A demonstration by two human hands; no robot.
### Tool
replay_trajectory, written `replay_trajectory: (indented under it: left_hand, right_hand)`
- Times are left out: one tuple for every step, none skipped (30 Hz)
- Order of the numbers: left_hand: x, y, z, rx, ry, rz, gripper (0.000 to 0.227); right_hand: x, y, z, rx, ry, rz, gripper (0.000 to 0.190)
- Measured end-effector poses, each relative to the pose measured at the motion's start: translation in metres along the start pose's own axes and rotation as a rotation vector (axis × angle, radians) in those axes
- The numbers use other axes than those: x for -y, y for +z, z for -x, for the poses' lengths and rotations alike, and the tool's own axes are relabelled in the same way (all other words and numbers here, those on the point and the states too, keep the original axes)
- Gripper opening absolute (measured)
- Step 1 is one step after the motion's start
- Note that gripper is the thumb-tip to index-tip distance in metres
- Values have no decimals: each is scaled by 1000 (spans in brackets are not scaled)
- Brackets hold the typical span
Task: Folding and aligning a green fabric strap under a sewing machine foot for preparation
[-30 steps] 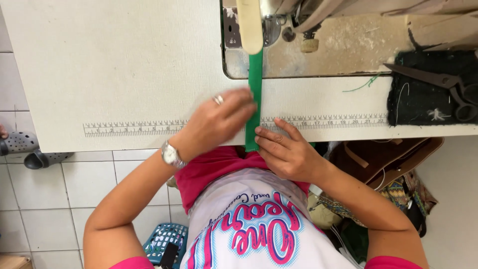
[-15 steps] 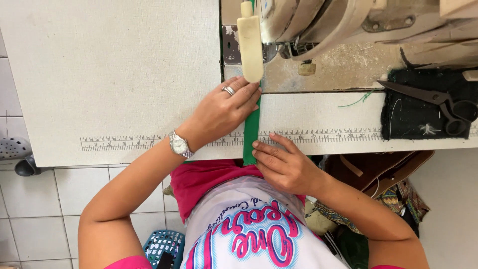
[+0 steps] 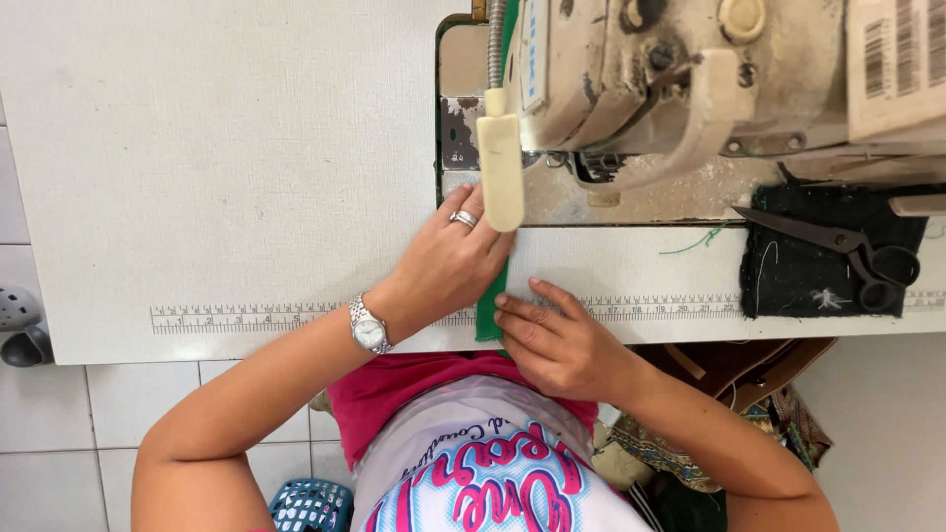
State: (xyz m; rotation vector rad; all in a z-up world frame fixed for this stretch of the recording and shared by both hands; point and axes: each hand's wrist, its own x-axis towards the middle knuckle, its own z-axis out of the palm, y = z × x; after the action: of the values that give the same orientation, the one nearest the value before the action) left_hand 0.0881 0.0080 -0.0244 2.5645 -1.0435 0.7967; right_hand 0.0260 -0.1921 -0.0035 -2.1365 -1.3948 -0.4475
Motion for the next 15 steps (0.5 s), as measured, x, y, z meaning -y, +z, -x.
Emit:
replay_trajectory:
  left_hand:
    - [1, 0, -3, 1, -3, -1, 26]
    - [2, -1, -5, -3, -23, 7, 26]
    - [2, -2, -8, -7, -44, 14, 26]
    - [4, 2, -9, -7, -45, 15, 26]
    - [6, 6, -10, -8, -52, 19, 26]
    - [8, 10, -11, -12, -58, 23, 26]
    - [10, 10, -14, -14, -59, 24, 26]
    - [12, 11, -17, -44, -76, 32, 24]
    - [14, 11, -21, -75, -93, 41, 23]
    - [16, 14, -21, -76, -90, 41, 23]
    - [18, 18, -22, -78, -90, 62, 22]
    - [20, 21, -22, -78, -90, 81, 22]
    - [20, 22, -20, -76, -89, 80, 22]
    - [22, 23, -19, -100, -71, 104, 22]
    - [24, 25, -18, -124, -52, 128, 23]
  right_hand:
    - [-4, -1, -3, 1, -1, -2, 15]
    - [-7, -2, -5, 11, -4, 3, 14]
    - [-11, -4, -8, 21, -8, 8, 14]
    - [-14, -4, -10, 22, -7, 6, 14]
    - [-17, -4, -12, 22, -7, 8, 14]
    - [-21, -5, -14, 21, -8, 11, 15]
    - [-25, -5, -16, 22, -8, 12, 15]
    - [-28, -5, -17, 20, -8, 9, 15]
    - [-32, -5, -18, 18, -7, 5, 15]
    - [-35, -4, -18, 17, -7, 7, 15]
    - [-38, -4, -18, 16, -2, 13, 16]
    - [-41, -3, -17, 14, 2, 17, 17]
    - [-42, -4, -17, 11, 2, 16, 17]
    - [-45, -4, -18, 13, -4, 25, 18]
    - [-47, -5, -19, 15, -9, 35, 19]
